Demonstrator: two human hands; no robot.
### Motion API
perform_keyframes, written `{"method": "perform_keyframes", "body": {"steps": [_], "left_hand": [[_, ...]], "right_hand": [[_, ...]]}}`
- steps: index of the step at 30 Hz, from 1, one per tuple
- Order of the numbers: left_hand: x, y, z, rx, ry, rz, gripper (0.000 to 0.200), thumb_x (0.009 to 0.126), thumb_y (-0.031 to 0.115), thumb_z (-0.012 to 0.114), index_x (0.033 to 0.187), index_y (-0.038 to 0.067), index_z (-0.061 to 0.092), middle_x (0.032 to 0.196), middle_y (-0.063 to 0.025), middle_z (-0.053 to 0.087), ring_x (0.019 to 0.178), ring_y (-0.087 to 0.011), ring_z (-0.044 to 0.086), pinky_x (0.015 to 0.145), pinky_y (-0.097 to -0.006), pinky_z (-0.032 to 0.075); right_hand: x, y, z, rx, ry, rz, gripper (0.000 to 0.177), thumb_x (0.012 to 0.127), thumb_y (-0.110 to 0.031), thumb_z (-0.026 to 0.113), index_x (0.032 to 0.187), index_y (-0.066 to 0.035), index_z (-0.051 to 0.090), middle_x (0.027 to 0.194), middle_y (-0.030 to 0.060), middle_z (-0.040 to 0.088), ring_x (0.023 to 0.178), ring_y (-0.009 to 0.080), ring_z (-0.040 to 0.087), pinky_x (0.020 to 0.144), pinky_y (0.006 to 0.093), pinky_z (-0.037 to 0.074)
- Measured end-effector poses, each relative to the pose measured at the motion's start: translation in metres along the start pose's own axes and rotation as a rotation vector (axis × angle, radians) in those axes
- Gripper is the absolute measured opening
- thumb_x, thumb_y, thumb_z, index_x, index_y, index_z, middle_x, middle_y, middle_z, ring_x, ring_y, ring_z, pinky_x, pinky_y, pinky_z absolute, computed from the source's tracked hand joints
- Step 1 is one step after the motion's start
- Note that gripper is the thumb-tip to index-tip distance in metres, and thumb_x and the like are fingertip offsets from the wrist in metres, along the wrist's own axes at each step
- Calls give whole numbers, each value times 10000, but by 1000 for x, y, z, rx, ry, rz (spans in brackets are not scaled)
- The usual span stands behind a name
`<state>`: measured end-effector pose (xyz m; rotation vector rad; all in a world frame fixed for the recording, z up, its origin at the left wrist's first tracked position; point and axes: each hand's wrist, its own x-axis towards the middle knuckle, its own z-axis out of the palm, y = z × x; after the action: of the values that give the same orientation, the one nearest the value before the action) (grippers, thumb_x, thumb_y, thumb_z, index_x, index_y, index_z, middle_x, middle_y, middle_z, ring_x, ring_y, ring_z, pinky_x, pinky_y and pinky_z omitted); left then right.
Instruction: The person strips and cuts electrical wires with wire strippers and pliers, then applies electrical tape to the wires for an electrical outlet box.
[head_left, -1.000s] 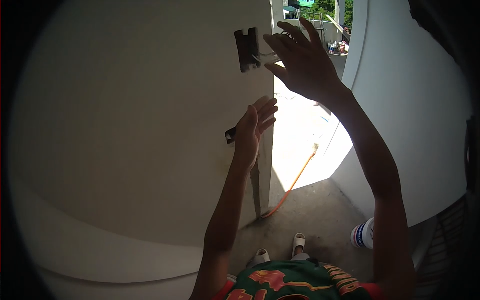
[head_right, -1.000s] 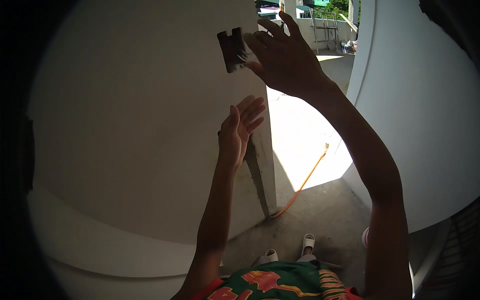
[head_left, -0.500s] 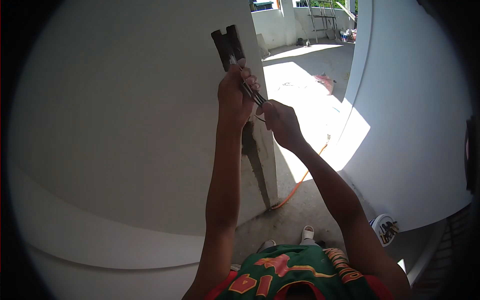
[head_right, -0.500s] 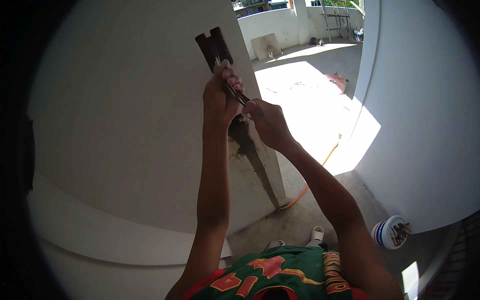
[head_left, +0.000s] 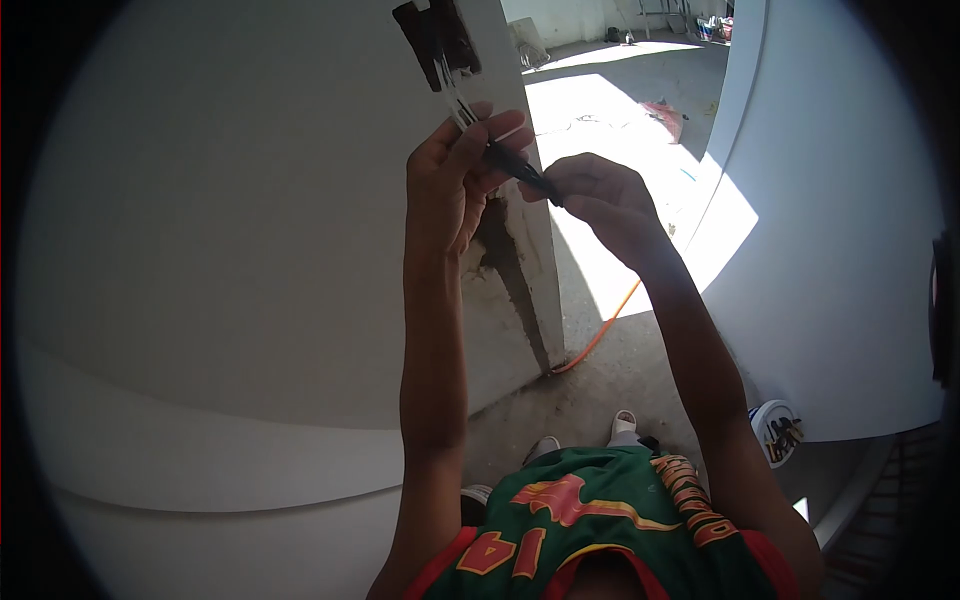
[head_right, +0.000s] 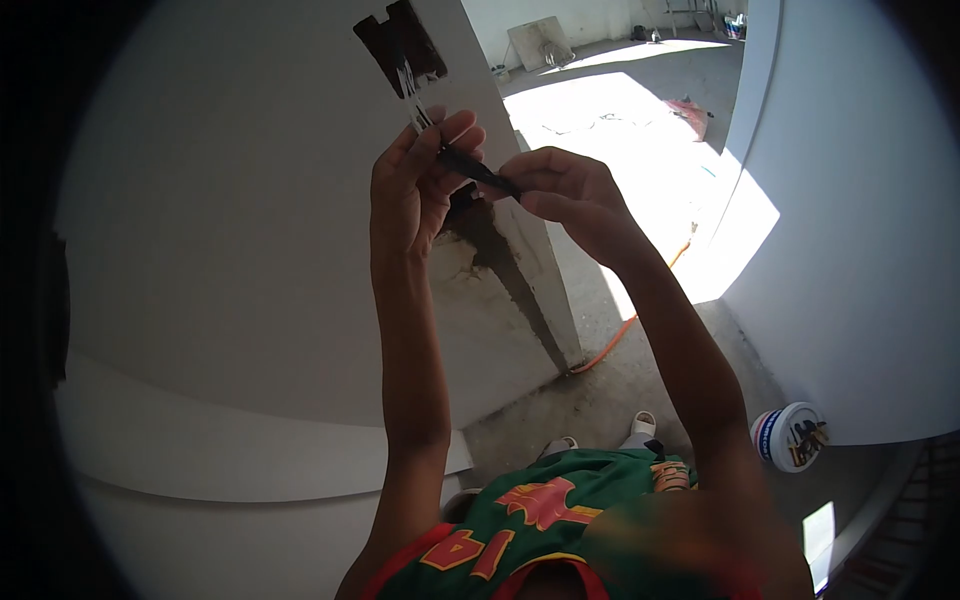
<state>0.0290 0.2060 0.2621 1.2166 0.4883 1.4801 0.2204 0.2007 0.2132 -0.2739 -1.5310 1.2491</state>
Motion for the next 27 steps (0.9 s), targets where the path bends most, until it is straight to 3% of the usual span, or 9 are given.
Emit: {"method": "perform_keyframes", "body": {"steps": [1, 4, 5, 8, 11, 14, 22, 25, 27], "left_hand": [[0, -4, -4, -40, -12, -3, 326, 960, 145, 563, 1205, -59, 496, 1121, -202, 642, 1015, -265, 666, 866, -363, 591], [0, -15, -8, -189, -56, 15, 295, 966, 143, 552, 1194, -41, 514, 1131, -184, 642, 1004, -242, 671, 869, -359, 590], [-2, -18, -5, -172, -29, 32, 302, 966, 146, 551, 1195, -48, 517, 1122, -187, 645, 990, -247, 675, 855, -351, 596], [-11, -21, 5, -93, 23, 64, 305, 963, 141, 551, 1193, -57, 528, 1088, -190, 655, 952, -246, 684, 828, -327, 604], [-20, -12, 9, 36, 41, 45, 281, 954, 110, 556, 1183, -51, 538, 1047, -187, 666, 921, -224, 687, 815, -302, 598], [-24, -3, 14, 136, 90, 23, 273, 946, 91, 555, 1175, -58, 545, 1030, -197, 667, 894, -220, 689, 764, -284, 608], [-29, 1, 7, 202, 106, -8, 244, 961, 95, 530, 1160, -45, 552, 879, -116, 659, 798, -174, 677, 703, -273, 596], [-33, -3, 12, 89, 162, 22, 218, 993, 151, 488, 1146, 5, 540, 740, -15, 579, 628, -98, 583, 693, -276, 517], [-37, -9, 5, -122, 92, 33, 199, 1012, 182, 449, 1134, 43, 523, 678, 20, 506, 571, -76, 487, 701, -283, 453]], "right_hand": [[-3, -7, 2, -44, 39, 0, 371, 844, -69, 667, 1162, 86, 558, 1053, 179, 671, 1031, 241, 652, 964, 372, 485], [-6, -26, 14, -685, 108, -46, 289, 846, -95, 688, 1078, 63, 619, 965, 132, 697, 977, 202, 663, 913, 328, 501], [-7, -23, 19, -709, 218, -52, 225, 860, -119, 686, 1011, 44, 655, 865, 91, 701, 863, 163, 674, 824, 288, 523], [-7, -29, 19, -413, 206, 124, 214, 912, -109, 627, 1037, 64, 627, 816, 111, 687, 775, 169, 670, 747, 295, 542], [-10, -6, 8, -17, 168, 109, 224, 967, -125, 547, 1065, 74, 578, 816, 138, 679, 730, 178, 663, 718, 322, 554], [-10, -2, 8, 72, 147, 145, 245, 996, -158, 497, 1081, 69, 529, 827, 163, 674, 747, 201, 671, 735, 353, 564], [-10, -6, 17, 50, 141, 142, 272, 1004, -209, 483, 1069, 51, 527, 871, 166, 679, 796, 225, 684, 790, 362, 560], [-9, -13, 22, -74, 230, 126, 281, 1012, -228, 466, 1040, 41, 544, 877, 148, 685, 807, 224, 687, 831, 360, 540], [-8, -16, 23, -205, 284, 58, 293, 1017, -245, 455, 1012, 31, 554, 858, 132, 686, 809, 221, 690, 850, 361, 526]]}}
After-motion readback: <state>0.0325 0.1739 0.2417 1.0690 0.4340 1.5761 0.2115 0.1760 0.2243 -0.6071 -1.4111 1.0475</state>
